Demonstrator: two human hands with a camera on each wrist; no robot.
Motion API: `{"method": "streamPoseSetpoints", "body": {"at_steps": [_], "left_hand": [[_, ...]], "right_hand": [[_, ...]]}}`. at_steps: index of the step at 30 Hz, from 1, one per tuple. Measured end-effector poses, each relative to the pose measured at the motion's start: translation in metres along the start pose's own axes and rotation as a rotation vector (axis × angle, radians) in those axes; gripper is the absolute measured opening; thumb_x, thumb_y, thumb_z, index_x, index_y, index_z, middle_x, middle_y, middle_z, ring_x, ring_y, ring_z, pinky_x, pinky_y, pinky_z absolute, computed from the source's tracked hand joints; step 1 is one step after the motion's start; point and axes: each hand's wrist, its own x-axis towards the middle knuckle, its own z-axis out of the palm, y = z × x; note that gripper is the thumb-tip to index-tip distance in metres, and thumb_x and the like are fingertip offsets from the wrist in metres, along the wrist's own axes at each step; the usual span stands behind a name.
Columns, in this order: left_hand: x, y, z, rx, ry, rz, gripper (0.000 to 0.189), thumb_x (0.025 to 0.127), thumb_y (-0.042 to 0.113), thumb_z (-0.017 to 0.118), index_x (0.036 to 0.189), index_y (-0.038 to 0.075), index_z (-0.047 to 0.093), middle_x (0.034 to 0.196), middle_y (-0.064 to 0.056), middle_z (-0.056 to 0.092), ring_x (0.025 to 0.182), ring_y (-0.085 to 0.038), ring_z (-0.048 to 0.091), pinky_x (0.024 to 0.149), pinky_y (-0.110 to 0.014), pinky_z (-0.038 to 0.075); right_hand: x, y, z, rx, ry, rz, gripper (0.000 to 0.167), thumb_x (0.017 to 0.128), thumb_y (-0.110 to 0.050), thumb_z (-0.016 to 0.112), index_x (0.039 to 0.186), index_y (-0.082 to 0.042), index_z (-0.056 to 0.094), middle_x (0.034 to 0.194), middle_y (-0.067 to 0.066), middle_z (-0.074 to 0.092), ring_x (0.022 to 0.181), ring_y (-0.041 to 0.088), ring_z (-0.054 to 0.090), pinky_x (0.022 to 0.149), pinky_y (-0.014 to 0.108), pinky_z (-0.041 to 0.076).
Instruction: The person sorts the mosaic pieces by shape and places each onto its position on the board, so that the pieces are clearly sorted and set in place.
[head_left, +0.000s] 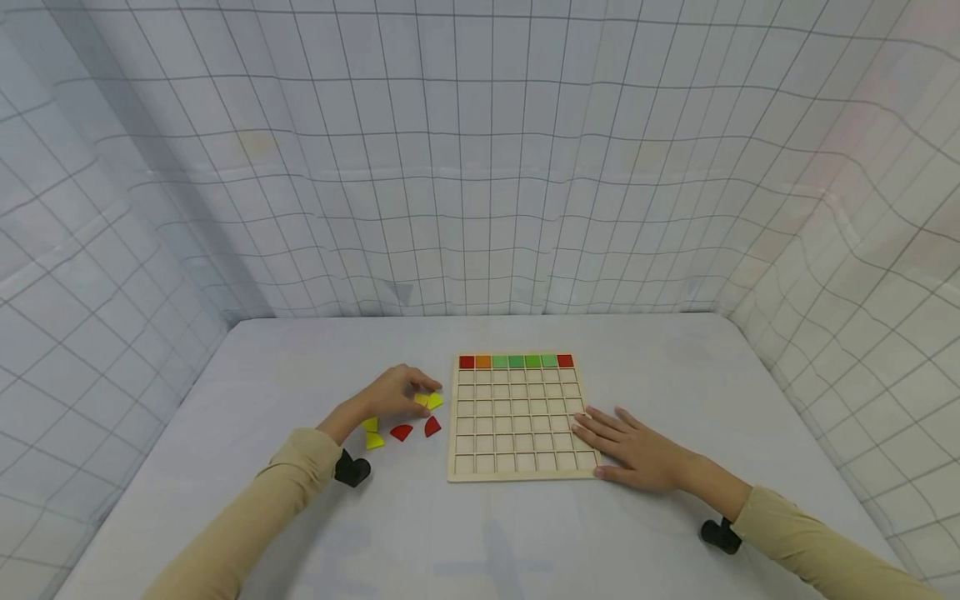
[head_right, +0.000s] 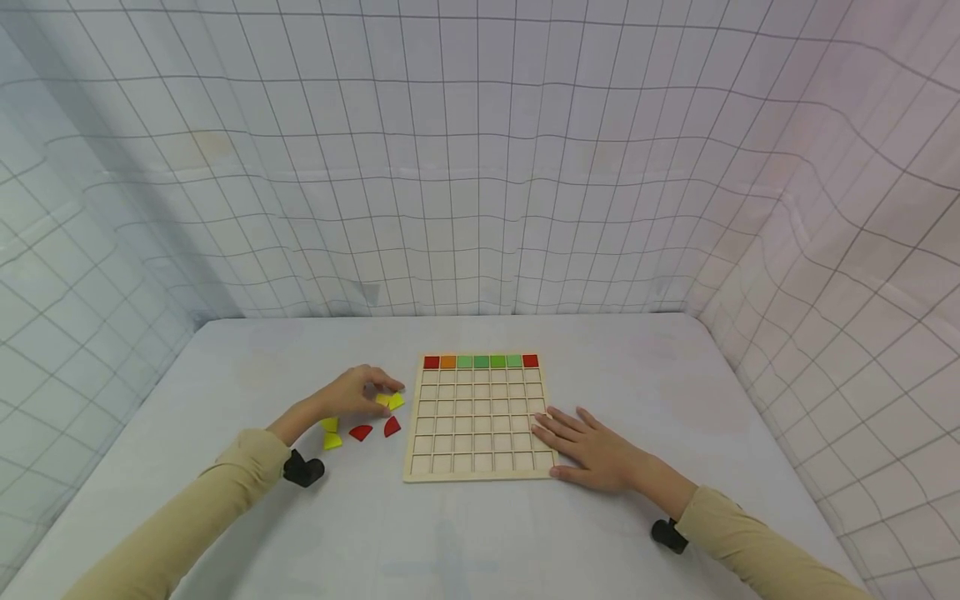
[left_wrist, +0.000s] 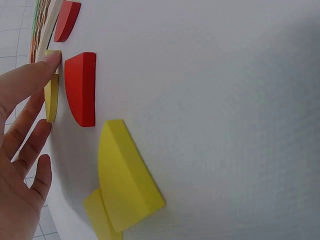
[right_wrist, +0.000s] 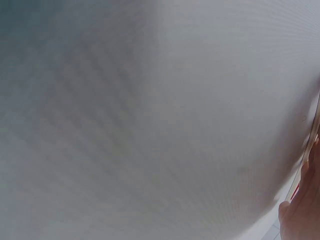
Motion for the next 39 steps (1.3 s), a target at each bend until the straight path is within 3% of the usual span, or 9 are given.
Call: {"method": "streamPoseSetpoints", "body": {"at_steps": [6,19,26,39], "left_hand": [[0.004,0.0,0.003,0.049,0.019,0.014,0.035,0.079,0.018,0.079,0.112,0.011,0.073,0.108,-0.001,0.07,0.097,-0.016,0.057,0.084,-0.032,0.048],[0.005,0.009,0.01,0.103,0.105,-0.101,0.032,0.077,0.026,0.08,0.107,0.013,0.075,0.096,0.002,0.071,0.083,-0.014,0.05,0.074,-0.027,0.042],[0.002,0.011,0.01,0.12,0.127,-0.064,0.033,0.077,0.026,0.081,0.106,0.012,0.075,0.097,0.0,0.072,0.08,-0.013,0.05,0.072,-0.026,0.042],[0.005,0.007,0.009,0.184,0.09,-0.022,0.029,0.079,0.026,0.079,0.104,0.011,0.076,0.098,0.0,0.072,0.082,-0.013,0.051,0.073,-0.025,0.044]], "right_hand": [[0.0,-0.002,-0.003,0.018,-0.005,0.007,0.067,0.099,-0.049,0.042,0.155,-0.017,0.021,0.161,0.005,0.021,0.148,0.031,0.017,0.112,0.063,0.016],[0.0,-0.001,-0.003,0.002,-0.002,-0.006,0.067,0.1,-0.047,0.043,0.155,-0.016,0.021,0.161,0.005,0.02,0.148,0.032,0.018,0.112,0.063,0.016],[0.0,0.0,-0.001,-0.008,0.0,-0.005,0.067,0.1,-0.047,0.042,0.155,-0.018,0.02,0.161,0.003,0.02,0.148,0.031,0.018,0.113,0.062,0.016],[0.0,0.0,-0.001,-0.007,0.0,-0.008,0.067,0.099,-0.049,0.042,0.155,-0.018,0.02,0.161,0.004,0.02,0.148,0.031,0.018,0.112,0.063,0.017]]}}
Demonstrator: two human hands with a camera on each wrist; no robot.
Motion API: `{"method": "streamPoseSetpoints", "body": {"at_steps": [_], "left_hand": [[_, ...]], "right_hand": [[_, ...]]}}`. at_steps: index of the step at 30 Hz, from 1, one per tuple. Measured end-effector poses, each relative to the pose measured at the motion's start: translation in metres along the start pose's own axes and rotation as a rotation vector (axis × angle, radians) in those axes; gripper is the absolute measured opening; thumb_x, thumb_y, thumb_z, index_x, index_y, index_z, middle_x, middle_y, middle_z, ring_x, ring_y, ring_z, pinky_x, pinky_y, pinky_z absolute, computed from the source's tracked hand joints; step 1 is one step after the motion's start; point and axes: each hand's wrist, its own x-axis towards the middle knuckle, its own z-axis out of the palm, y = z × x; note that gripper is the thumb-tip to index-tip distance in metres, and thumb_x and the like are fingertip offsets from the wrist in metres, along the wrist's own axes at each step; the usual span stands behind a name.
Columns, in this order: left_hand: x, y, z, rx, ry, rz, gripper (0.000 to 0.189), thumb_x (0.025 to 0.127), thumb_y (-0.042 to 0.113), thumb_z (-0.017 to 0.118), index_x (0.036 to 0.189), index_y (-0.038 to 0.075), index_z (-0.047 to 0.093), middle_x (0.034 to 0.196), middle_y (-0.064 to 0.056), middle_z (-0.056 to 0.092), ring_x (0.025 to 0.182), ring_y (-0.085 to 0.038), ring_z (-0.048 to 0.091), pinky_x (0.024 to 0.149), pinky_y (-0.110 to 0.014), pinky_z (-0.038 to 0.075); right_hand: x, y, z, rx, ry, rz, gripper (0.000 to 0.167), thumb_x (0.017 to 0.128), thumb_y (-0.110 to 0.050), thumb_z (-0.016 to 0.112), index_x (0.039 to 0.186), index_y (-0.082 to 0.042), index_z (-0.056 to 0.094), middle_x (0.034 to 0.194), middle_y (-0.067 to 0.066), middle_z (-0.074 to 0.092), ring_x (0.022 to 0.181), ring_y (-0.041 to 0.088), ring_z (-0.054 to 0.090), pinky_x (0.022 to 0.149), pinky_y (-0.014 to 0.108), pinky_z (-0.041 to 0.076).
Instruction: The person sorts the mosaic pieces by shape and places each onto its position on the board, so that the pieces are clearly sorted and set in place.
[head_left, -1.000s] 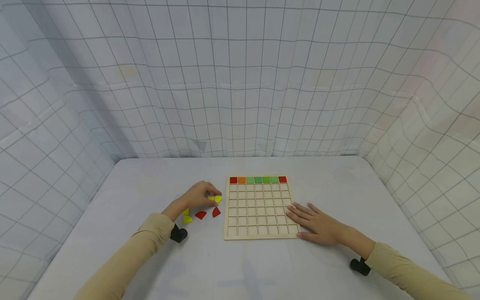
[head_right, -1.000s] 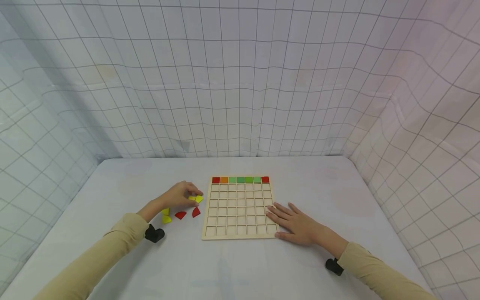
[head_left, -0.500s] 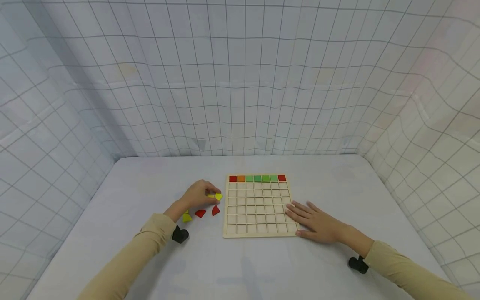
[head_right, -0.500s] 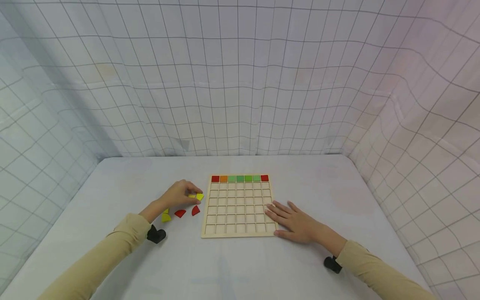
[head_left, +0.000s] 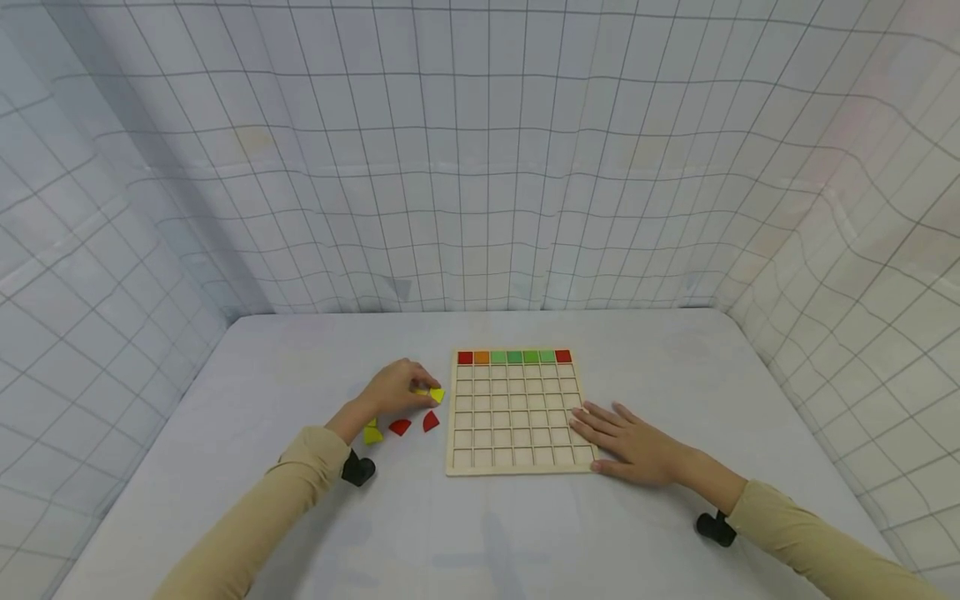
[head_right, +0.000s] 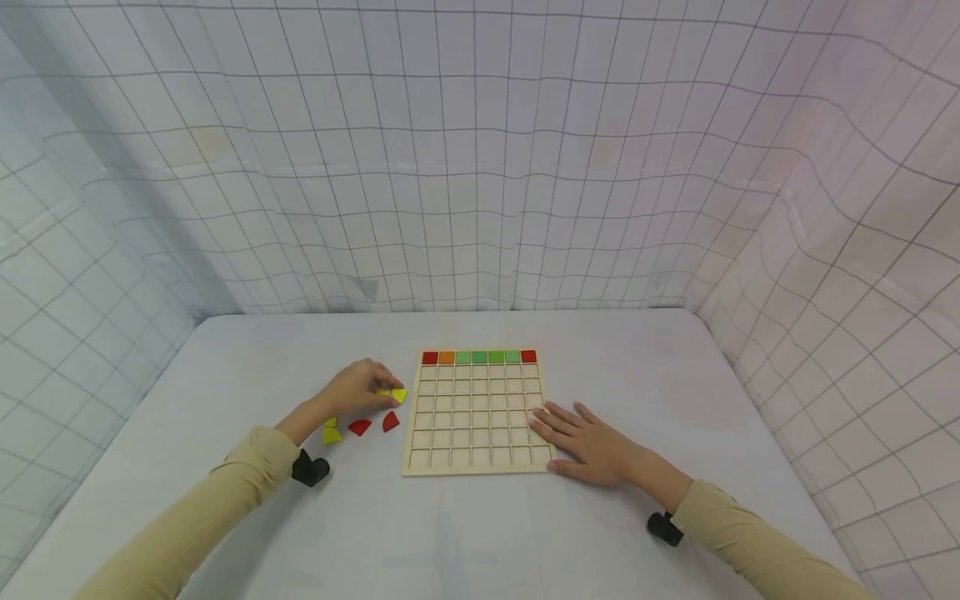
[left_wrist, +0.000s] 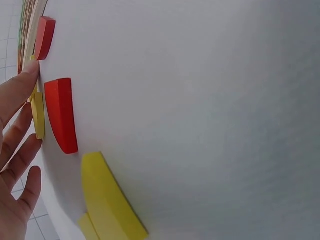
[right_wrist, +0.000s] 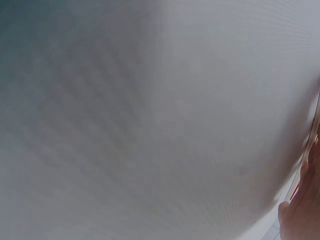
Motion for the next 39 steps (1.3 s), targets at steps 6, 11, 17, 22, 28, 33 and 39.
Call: {"method": "streamPoseSetpoints", "body": {"at_steps": [6,11,17,22,28,33,39], "left_hand": [[0.0001,0.0013,0.0005,0.003,0.004,0.015,0.028,0.08,0.026,0.078,0.104,0.012,0.076,0.096,0.001,0.071,0.08,-0.011,0.05,0.071,-0.024,0.043],[0.0005,0.0012,0.0012,0.006,0.001,0.013,0.027,0.081,0.027,0.076,0.106,0.014,0.075,0.097,0.003,0.07,0.082,-0.011,0.049,0.072,-0.025,0.044],[-0.0003,-0.0009,0.002,0.02,0.017,0.026,0.026,0.081,0.03,0.076,0.103,0.015,0.076,0.094,0.003,0.069,0.081,-0.011,0.049,0.07,-0.024,0.043],[-0.0005,-0.0006,0.003,0.028,0.043,0.029,0.027,0.079,0.032,0.077,0.1,0.014,0.077,0.092,0.005,0.068,0.08,-0.01,0.049,0.068,-0.024,0.042],[0.0007,0.0019,0.0032,0.056,0.064,0.001,0.028,0.078,0.034,0.078,0.099,0.015,0.077,0.09,0.005,0.069,0.078,-0.009,0.049,0.067,-0.022,0.041],[0.0026,0.0034,0.0032,0.08,0.094,0.034,0.03,0.077,0.035,0.079,0.099,0.016,0.077,0.09,0.006,0.072,0.078,-0.008,0.05,0.067,-0.021,0.044],[0.0079,0.0064,0.003,0.094,0.128,0.088,0.029,0.077,0.035,0.079,0.098,0.016,0.077,0.087,0.006,0.071,0.076,-0.008,0.051,0.065,-0.022,0.044]], "right_hand": [[0.0002,-0.0004,-0.0001,-0.007,0.005,-0.006,0.067,0.099,-0.048,0.042,0.155,-0.017,0.02,0.161,0.004,0.02,0.148,0.03,0.018,0.113,0.062,0.017],[0.0001,0.0005,0.0008,-0.021,0.006,-0.007,0.067,0.099,-0.049,0.042,0.155,-0.018,0.02,0.161,0.004,0.021,0.148,0.03,0.018,0.112,0.063,0.018],[0.0002,0.0,0.0005,-0.001,-0.004,0.003,0.067,0.099,-0.05,0.041,0.155,-0.019,0.02,0.161,0.004,0.02,0.148,0.03,0.017,0.112,0.063,0.016],[0.0003,-0.0001,0.0009,0.013,-0.015,0.01,0.067,0.099,-0.05,0.041,0.155,-0.019,0.019,0.161,0.003,0.019,0.149,0.029,0.016,0.113,0.062,0.015],[0.0004,0.0001,0.0008,0.005,-0.011,0.008,0.067,0.099,-0.05,0.041,0.155,-0.02,0.019,0.161,0.003,0.019,0.149,0.029,0.016,0.113,0.062,0.015],[0.0004,-0.0004,-0.0005,0.005,-0.009,0.006,0.067,0.099,-0.05,0.041,0.155,-0.019,0.02,0.161,0.004,0.02,0.148,0.03,0.017,0.113,0.062,0.016],[0.0007,-0.0009,-0.001,-0.004,-0.007,0.007,0.066,0.1,-0.05,0.04,0.155,-0.019,0.02,0.161,0.004,0.02,0.148,0.029,0.017,0.112,0.062,0.017]]}}
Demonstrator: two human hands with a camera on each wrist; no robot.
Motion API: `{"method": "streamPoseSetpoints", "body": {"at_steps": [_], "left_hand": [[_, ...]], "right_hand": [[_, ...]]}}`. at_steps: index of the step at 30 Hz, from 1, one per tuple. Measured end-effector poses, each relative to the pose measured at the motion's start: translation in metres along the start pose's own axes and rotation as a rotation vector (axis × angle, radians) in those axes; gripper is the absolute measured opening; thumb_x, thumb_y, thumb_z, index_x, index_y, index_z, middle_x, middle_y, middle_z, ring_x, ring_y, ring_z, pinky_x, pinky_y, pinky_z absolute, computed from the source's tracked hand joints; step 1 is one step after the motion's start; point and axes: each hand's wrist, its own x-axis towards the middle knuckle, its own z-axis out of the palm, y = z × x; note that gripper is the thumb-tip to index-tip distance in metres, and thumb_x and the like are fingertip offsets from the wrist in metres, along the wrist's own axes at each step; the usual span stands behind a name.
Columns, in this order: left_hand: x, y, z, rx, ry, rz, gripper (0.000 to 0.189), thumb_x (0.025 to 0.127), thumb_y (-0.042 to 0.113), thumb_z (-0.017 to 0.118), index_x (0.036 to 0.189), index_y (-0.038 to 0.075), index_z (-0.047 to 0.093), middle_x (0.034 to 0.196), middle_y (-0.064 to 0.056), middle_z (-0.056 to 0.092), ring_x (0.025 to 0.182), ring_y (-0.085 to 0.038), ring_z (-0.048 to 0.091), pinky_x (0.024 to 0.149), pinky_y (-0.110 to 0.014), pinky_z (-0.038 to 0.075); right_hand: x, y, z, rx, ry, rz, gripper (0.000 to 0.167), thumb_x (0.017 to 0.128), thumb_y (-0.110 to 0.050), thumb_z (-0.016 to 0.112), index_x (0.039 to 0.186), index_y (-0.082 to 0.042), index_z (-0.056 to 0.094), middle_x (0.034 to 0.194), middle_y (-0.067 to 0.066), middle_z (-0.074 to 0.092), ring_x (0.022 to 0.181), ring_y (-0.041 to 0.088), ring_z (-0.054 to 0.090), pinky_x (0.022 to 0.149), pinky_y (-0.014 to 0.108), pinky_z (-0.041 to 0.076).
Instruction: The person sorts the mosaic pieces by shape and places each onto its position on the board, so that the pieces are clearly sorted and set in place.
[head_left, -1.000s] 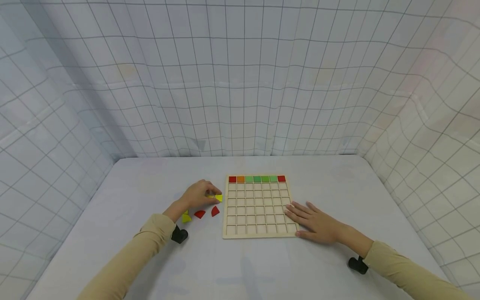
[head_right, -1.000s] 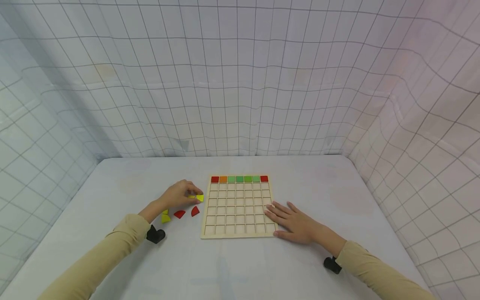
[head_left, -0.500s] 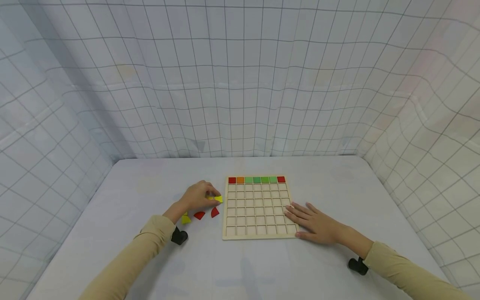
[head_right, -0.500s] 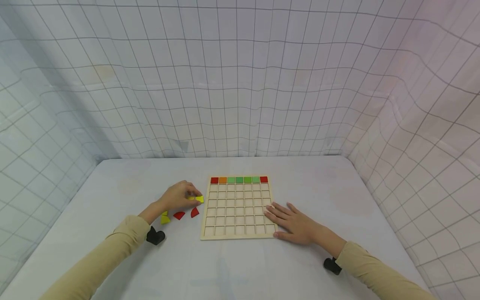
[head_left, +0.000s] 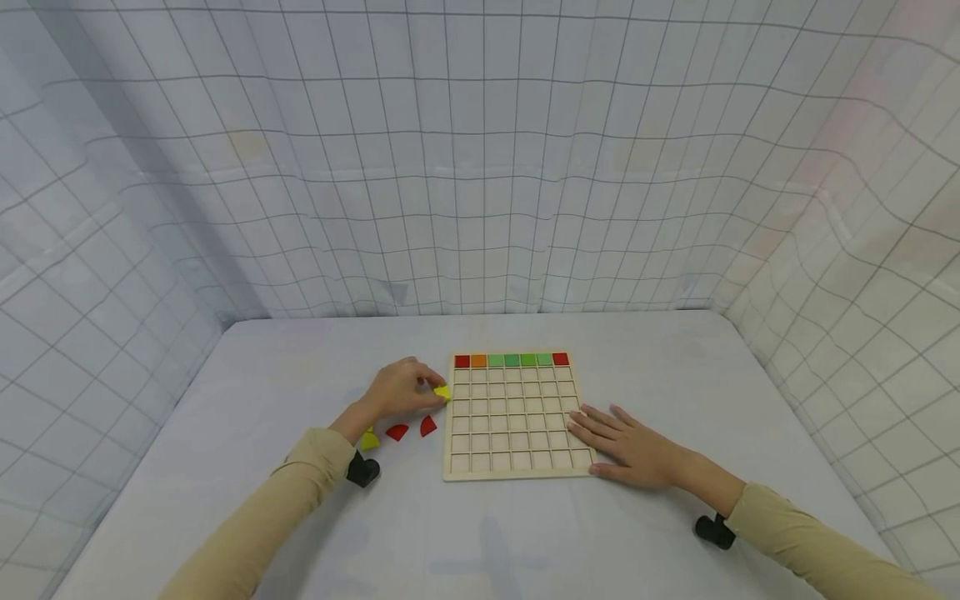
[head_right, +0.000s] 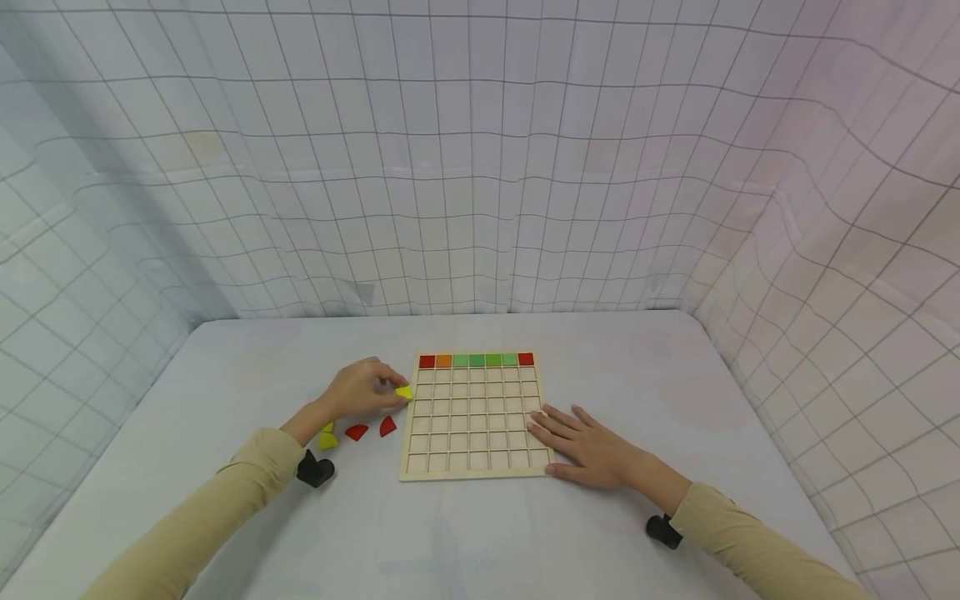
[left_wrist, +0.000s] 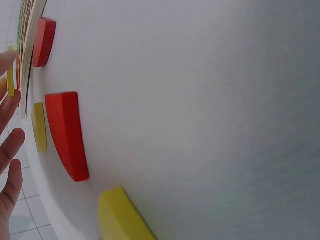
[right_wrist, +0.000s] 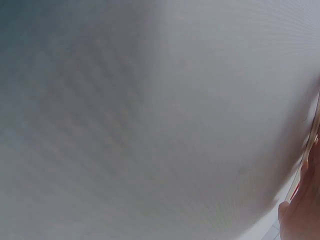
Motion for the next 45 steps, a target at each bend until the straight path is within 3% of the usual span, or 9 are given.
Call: {"method": "streamPoseSetpoints", "body": {"at_steps": [10,27,45], "left_hand": [[0.018,0.013,0.002,-0.005,-0.012,0.041,0.029,0.077,0.04,0.078,0.099,0.02,0.077,0.091,0.008,0.072,0.083,-0.011,0.057,0.068,-0.023,0.047],[0.049,0.043,0.02,-0.038,0.007,0.135,0.027,0.079,0.038,0.077,0.096,0.017,0.078,0.09,0.005,0.074,0.082,-0.012,0.06,0.066,-0.022,0.049],[0.08,0.076,0.034,-0.001,-0.02,0.118,0.024,0.081,0.038,0.073,0.099,0.023,0.077,0.091,0.008,0.071,0.084,-0.011,0.059,0.058,-0.021,0.046]], "right_hand": [[0.0,0.002,0.003,0.003,-0.005,0.005,0.067,0.1,-0.05,0.039,0.155,-0.019,0.018,0.161,0.003,0.018,0.149,0.028,0.015,0.113,0.062,0.016],[-0.001,0.001,0.001,-0.007,-0.002,0.0,0.067,0.1,-0.05,0.039,0.155,-0.019,0.018,0.161,0.003,0.019,0.149,0.029,0.016,0.113,0.062,0.018],[0.0,0.002,-0.002,0.002,-0.031,0.008,0.066,0.1,-0.05,0.037,0.155,-0.018,0.017,0.162,0.003,0.018,0.149,0.028,0.015,0.113,0.062,0.016]]}}
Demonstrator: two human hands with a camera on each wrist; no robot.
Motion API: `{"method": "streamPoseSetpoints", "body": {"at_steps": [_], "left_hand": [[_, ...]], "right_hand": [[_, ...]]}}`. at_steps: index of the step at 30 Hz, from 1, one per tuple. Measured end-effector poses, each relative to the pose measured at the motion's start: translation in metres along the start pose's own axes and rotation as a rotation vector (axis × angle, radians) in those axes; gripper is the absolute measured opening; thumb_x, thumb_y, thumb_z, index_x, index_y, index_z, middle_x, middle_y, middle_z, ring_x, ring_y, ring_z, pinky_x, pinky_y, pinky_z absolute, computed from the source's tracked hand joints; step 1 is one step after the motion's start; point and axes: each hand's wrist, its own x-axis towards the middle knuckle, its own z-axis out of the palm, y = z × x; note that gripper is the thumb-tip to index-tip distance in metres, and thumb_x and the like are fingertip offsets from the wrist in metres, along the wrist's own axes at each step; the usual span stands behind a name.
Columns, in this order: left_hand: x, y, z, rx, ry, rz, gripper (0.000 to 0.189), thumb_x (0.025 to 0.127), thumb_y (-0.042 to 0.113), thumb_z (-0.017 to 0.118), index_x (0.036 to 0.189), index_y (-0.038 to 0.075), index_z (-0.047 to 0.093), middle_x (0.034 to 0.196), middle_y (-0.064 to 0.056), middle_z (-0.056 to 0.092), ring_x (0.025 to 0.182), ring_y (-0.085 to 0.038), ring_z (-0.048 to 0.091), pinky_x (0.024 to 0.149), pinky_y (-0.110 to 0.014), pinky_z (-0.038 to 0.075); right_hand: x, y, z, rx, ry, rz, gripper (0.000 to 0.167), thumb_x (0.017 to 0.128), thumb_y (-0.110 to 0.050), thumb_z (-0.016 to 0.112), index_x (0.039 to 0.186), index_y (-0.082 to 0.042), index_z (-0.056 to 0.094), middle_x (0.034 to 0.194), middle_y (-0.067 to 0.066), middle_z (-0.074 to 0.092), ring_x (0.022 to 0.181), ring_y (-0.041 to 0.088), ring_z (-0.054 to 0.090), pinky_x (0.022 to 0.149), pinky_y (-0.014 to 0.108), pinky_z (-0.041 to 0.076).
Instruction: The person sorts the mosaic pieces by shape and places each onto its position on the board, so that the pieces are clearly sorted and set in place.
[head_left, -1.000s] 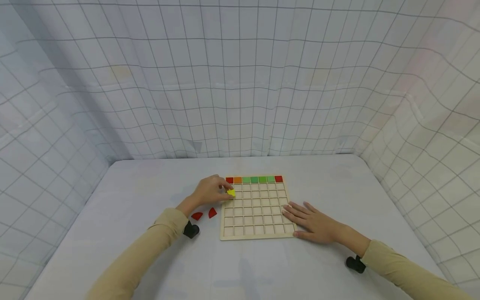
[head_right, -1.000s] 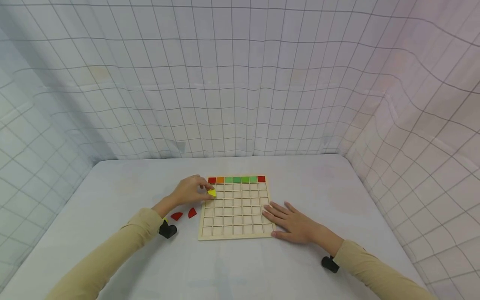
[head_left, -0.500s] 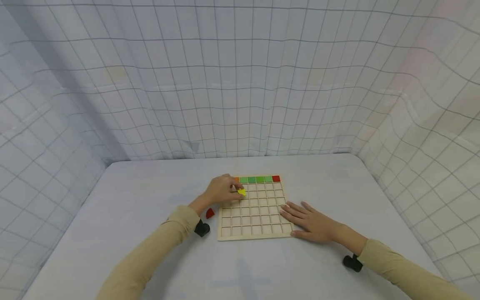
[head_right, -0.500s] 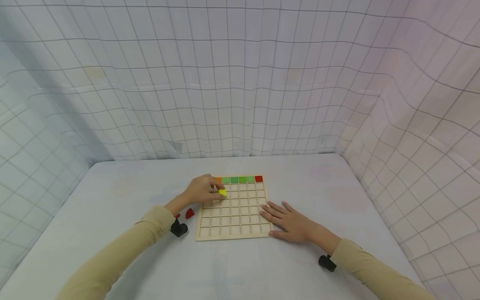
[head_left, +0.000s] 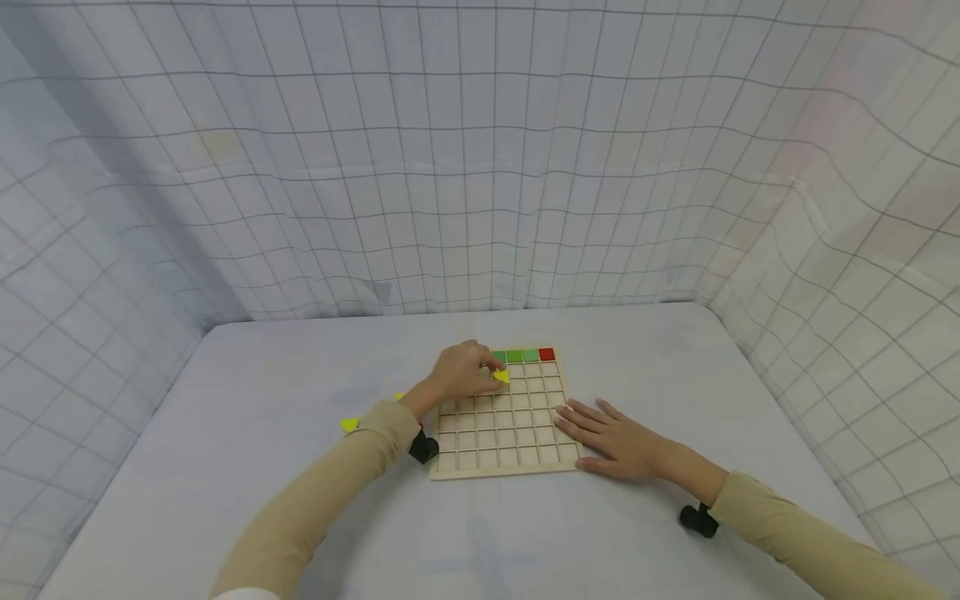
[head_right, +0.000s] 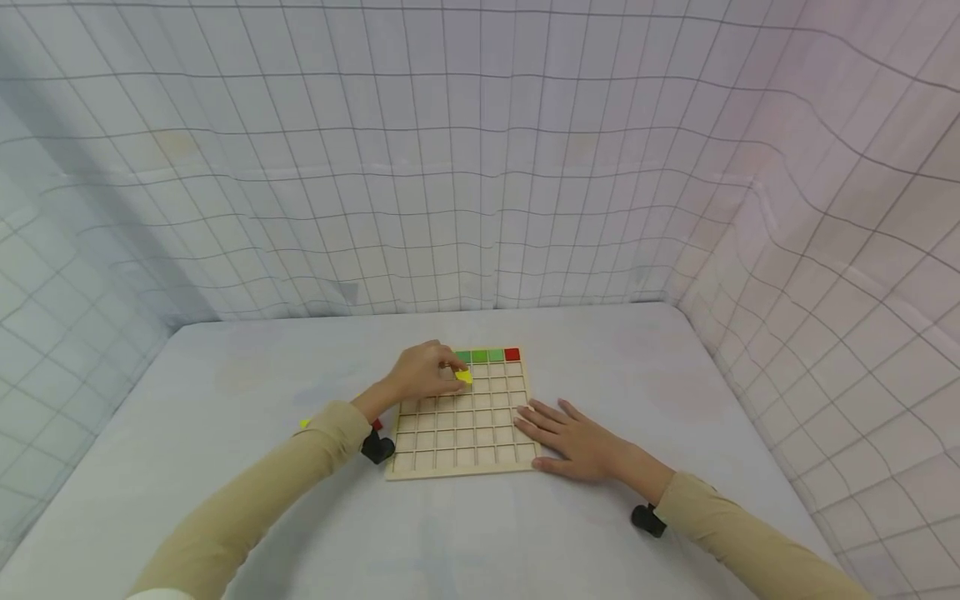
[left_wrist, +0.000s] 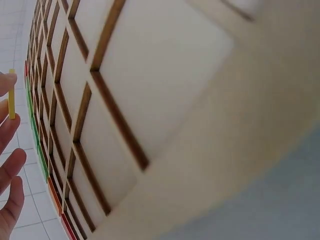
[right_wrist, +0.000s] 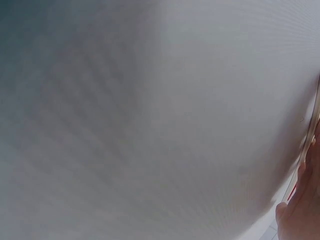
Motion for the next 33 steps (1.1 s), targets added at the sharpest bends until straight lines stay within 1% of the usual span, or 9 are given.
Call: {"method": "streamPoseSetpoints", "body": {"at_steps": [4,9,12,18,21,23,28,31,33], "left_hand": [[0.01,0.006,0.003,0.0,0.004,0.002,0.022,0.081,0.037,0.073,0.097,0.023,0.078,0.091,0.008,0.071,0.084,-0.012,0.06,0.055,-0.021,0.044],[0.024,0.014,0.009,0.035,-0.018,0.001,0.023,0.082,0.039,0.072,0.099,0.023,0.077,0.094,0.008,0.071,0.088,-0.012,0.061,0.063,-0.023,0.048],[0.032,0.02,0.011,0.019,-0.022,-0.001,0.025,0.083,0.039,0.072,0.101,0.023,0.077,0.095,0.008,0.071,0.088,-0.012,0.061,0.064,-0.024,0.049],[0.048,0.032,0.016,0.008,-0.024,0.046,0.027,0.085,0.039,0.07,0.105,0.022,0.076,0.097,0.006,0.072,0.09,-0.013,0.062,0.068,-0.025,0.051],[0.052,0.037,0.019,0.013,-0.029,0.061,0.027,0.085,0.038,0.07,0.105,0.021,0.076,0.098,0.006,0.072,0.093,-0.014,0.062,0.069,-0.026,0.052],[0.054,0.04,0.021,0.013,-0.032,0.058,0.026,0.085,0.037,0.069,0.105,0.02,0.076,0.098,0.006,0.073,0.094,-0.015,0.063,0.07,-0.027,0.052],[0.059,0.043,0.024,0.016,-0.048,0.017,0.027,0.086,0.038,0.069,0.105,0.02,0.076,0.102,0.005,0.072,0.097,-0.015,0.063,0.073,-0.028,0.053],[0.062,0.043,0.027,0.02,-0.048,0.007,0.028,0.086,0.038,0.07,0.105,0.019,0.076,0.103,0.005,0.072,0.097,-0.015,0.063,0.074,-0.029,0.053],[0.063,0.043,0.029,0.027,-0.035,0.003,0.027,0.085,0.037,0.07,0.104,0.019,0.076,0.102,0.004,0.073,0.096,-0.015,0.063,0.074,-0.03,0.053]], "right_hand": [[0.0,-0.001,-0.001,0.014,0.002,-0.003,0.066,0.101,-0.048,0.039,0.155,-0.017,0.019,0.161,0.005,0.018,0.149,0.03,0.015,0.113,0.063,0.016],[0.0,-0.002,-0.003,0.015,-0.004,-0.002,0.066,0.1,-0.047,0.04,0.154,-0.016,0.021,0.161,0.006,0.02,0.148,0.031,0.016,0.112,0.064,0.017],[0.0,-0.001,-0.003,0.008,-0.005,-0.005,0.066,0.101,-0.048,0.039,0.154,-0.015,0.021,0.161,0.006,0.019,0.148,0.031,0.016,0.112,0.064,0.017],[0.001,0.001,-0.001,-0.002,-0.002,-0.004,0.066,0.1,-0.049,0.039,0.155,-0.016,0.02,0.161,0.004,0.018,0.149,0.03,0.015,0.112,0.064,0.017],[0.001,0.0,-0.001,-0.007,-0.004,-0.009,0.066,0.101,-0.049,0.038,0.155,-0.016,0.02,0.161,0.005,0.018,0.149,0.03,0.015,0.112,0.064,0.018],[0.001,0.0,-0.001,-0.008,-0.005,-0.012,0.066,0.101,-0.048,0.038,0.155,-0.015,0.02,0.161,0.006,0.019,0.148,0.031,0.016,0.112,0.064,0.018],[0.001,0.0,-0.002,-0.004,-0.016,-0.003,0.066,0.101,-0.049,0.038,0.155,-0.016,0.02,0.161,0.006,0.018,0.149,0.031,0.015,0.112,0.064,0.017],[0.001,-0.001,-0.003,-0.005,-0.029,0.005,0.066,0.101,-0.049,0.037,0.155,-0.017,0.019,0.162,0.004,0.017,0.149,0.029,0.013,0.113,0.063,0.016],[0.001,-0.001,-0.004,-0.004,-0.035,0.007,0.066,0.101,-0.049,0.037,0.155,-0.017,0.019,0.162,0.004,0.017,0.149,0.029,0.013,0.113,0.063,0.016]]}}
